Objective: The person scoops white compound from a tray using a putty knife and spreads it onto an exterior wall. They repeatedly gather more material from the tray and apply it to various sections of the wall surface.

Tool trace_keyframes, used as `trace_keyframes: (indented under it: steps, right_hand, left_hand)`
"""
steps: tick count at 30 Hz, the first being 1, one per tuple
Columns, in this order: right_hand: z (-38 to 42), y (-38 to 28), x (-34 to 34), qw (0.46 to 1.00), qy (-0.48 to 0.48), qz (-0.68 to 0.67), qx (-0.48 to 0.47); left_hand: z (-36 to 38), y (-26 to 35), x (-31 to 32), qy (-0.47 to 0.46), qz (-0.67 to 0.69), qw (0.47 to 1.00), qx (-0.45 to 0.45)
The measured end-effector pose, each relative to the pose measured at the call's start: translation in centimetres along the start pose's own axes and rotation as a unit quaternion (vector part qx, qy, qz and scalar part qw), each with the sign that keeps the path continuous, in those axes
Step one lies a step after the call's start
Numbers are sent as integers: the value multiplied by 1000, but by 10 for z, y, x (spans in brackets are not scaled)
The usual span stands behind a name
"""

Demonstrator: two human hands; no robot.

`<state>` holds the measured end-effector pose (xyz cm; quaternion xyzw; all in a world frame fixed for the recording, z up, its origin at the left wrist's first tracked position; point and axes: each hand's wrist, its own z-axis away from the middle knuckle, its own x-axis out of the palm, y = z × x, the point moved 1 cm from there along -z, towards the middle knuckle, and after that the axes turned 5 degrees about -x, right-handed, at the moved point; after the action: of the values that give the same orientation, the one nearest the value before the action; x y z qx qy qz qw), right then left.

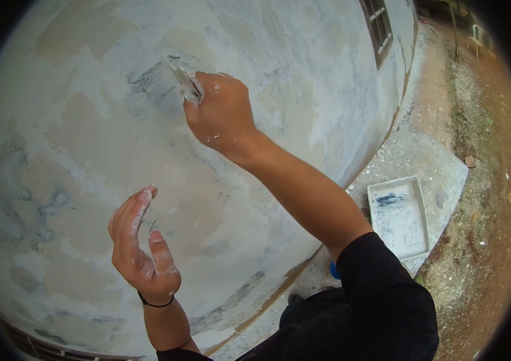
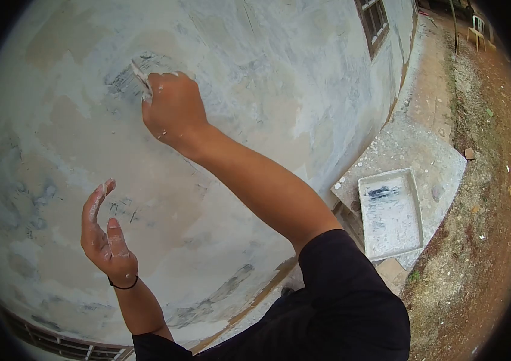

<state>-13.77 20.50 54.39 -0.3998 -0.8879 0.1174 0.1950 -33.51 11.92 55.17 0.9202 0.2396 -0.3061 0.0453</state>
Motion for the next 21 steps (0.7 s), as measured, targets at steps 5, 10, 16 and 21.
trace_keyframes:
  steps: [5, 10, 16, 21]
  right_hand:
    - [-16, 36, 29, 992, 26, 114, -47]
    - [9, -13, 118, 991, 13, 90, -95]
    - [14, -51, 86, 995, -22, -23, -97]
    - [-40, 33, 27, 983, -109, -87, 121]
  left_hand:
    - [7, -7, -12, 71, 23, 997, -3]
    - [24, -21, -34, 107, -12, 994, -13]
    - [35, -33, -44, 134, 12, 991, -18]
    - [33, -43, -33, 133, 21, 991, -25]
